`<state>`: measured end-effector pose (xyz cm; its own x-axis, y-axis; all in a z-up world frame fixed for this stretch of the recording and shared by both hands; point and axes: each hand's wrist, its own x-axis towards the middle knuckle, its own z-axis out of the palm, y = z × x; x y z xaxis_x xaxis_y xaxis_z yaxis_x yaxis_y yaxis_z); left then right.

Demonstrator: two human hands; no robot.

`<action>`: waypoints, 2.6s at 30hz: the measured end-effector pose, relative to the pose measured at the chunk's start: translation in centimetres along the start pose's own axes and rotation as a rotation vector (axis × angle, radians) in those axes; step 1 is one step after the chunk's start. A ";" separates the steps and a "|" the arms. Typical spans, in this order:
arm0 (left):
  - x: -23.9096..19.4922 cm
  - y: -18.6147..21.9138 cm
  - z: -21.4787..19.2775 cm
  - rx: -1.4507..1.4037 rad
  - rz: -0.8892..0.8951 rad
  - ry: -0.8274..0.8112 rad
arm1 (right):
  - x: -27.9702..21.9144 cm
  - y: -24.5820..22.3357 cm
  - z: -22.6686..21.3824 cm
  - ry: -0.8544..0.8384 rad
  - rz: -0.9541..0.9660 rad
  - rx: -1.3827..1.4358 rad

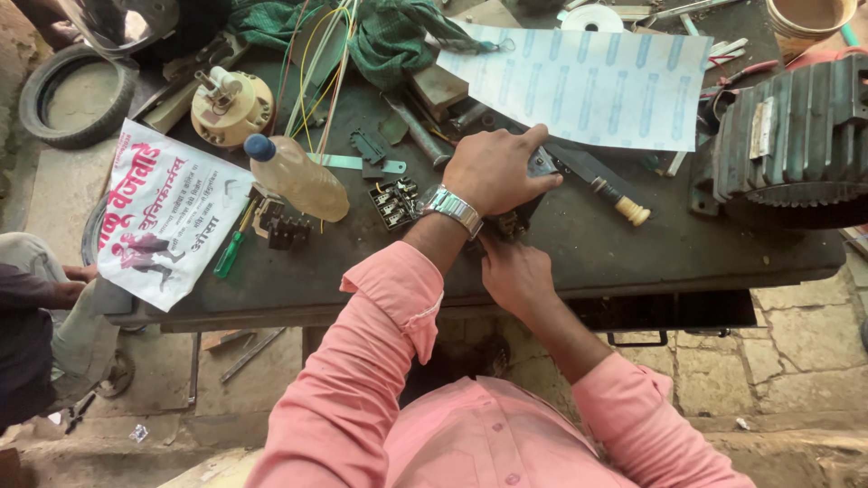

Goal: The person uses a screwdriver to repeatedly scrape and adjust contacts inside a small electrical component on a workbench. They hold the component steady with one hand while working with the other, occasionally lifting and repositioning the part.

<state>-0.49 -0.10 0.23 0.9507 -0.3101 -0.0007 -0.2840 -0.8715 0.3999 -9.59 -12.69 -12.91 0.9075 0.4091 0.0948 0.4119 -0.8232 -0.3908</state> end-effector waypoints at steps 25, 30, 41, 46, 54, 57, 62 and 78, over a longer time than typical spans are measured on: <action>1.4 -1.3 0.6 0.063 0.062 0.036 | -4.3 -0.5 -6.1 -0.199 0.424 0.513; 1.2 -1.4 1.4 0.063 0.127 0.144 | -5.6 0.3 -5.0 0.210 0.098 0.492; 0.1 -0.7 2.7 0.042 0.162 0.233 | -3.1 0.7 -1.0 0.162 -0.060 0.456; 0.4 -0.8 2.2 0.045 0.153 0.229 | -2.6 0.8 -1.1 0.053 0.037 0.186; 1.1 -0.7 1.3 0.090 0.105 0.185 | -1.6 1.4 -0.3 -0.010 0.101 0.095; 0.8 -0.7 1.7 0.062 0.079 0.127 | -2.8 1.4 0.1 0.040 0.083 0.152; 1.5 -1.1 0.8 0.075 0.101 0.152 | -2.0 1.4 0.1 0.057 0.085 0.130; 1.1 -1.3 1.7 0.023 0.123 0.161 | -3.2 0.4 -2.5 -0.001 0.124 0.119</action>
<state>0.68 0.04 -1.80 0.9157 -0.3516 0.1945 -0.4004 -0.8397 0.3670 -12.14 -15.28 -11.05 0.9506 0.3082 0.0384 0.2846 -0.8150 -0.5047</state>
